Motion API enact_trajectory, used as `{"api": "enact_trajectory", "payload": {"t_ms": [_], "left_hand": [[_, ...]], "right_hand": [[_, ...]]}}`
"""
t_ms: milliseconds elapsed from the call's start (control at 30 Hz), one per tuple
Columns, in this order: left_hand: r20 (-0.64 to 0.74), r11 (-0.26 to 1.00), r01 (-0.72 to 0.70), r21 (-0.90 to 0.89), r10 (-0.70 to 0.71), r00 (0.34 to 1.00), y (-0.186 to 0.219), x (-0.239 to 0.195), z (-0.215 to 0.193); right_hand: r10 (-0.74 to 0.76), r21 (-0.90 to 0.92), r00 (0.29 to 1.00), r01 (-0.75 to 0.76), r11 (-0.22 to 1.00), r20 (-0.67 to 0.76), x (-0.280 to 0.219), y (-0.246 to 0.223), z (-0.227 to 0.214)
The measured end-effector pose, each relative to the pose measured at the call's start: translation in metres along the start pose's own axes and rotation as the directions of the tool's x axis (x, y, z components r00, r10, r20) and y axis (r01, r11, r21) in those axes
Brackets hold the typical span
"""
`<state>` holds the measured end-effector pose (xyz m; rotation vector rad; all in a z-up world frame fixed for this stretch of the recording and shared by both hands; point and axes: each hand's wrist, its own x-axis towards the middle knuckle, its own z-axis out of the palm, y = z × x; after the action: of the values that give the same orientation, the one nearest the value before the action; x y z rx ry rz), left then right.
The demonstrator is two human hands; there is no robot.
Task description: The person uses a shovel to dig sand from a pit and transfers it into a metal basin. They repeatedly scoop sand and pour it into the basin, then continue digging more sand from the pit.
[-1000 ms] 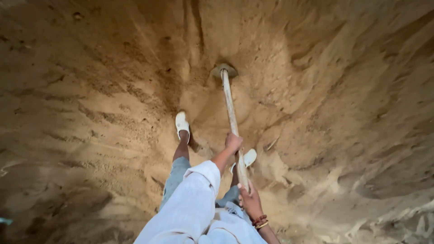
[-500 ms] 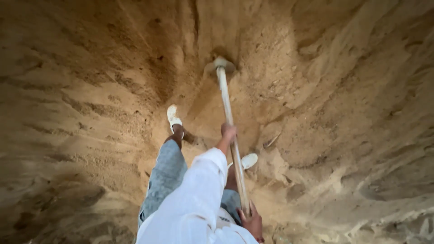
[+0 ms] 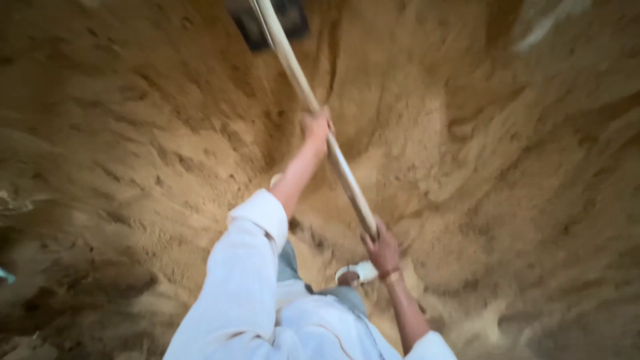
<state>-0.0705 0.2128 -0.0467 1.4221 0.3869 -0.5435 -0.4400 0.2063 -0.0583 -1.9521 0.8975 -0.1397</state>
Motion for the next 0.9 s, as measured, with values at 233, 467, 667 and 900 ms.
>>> {"api": "enact_trajectory", "payload": {"t_ms": [233, 467, 667, 900], "left_hand": [[0.121, 0.831, -0.555, -0.028, 0.554, 0.824, 0.208, 0.088, 0.114], [0.038, 0.842, -0.390, 0.374, 0.406, 0.913, 0.156, 0.035, 0.203], [0.271, 0.921, -0.183, 0.345, 0.089, 0.959, -0.124, 0.020, 0.199], [0.172, 0.751, 0.075, 0.656, -0.246, 0.954, -0.432, -0.054, 0.054]], "right_hand": [[-0.310, 0.094, 0.950, 0.305, 0.948, 0.043, 0.199, -0.267, -0.103], [-0.177, -0.223, 0.981, 0.190, 0.956, 0.080, 0.227, -0.244, -0.206], [-0.141, -0.172, 0.990, 0.143, 0.975, 0.022, 0.166, 0.023, -0.169], [0.328, -0.268, 0.945, -0.319, 0.909, -0.012, -0.080, 0.253, -0.018]]}}
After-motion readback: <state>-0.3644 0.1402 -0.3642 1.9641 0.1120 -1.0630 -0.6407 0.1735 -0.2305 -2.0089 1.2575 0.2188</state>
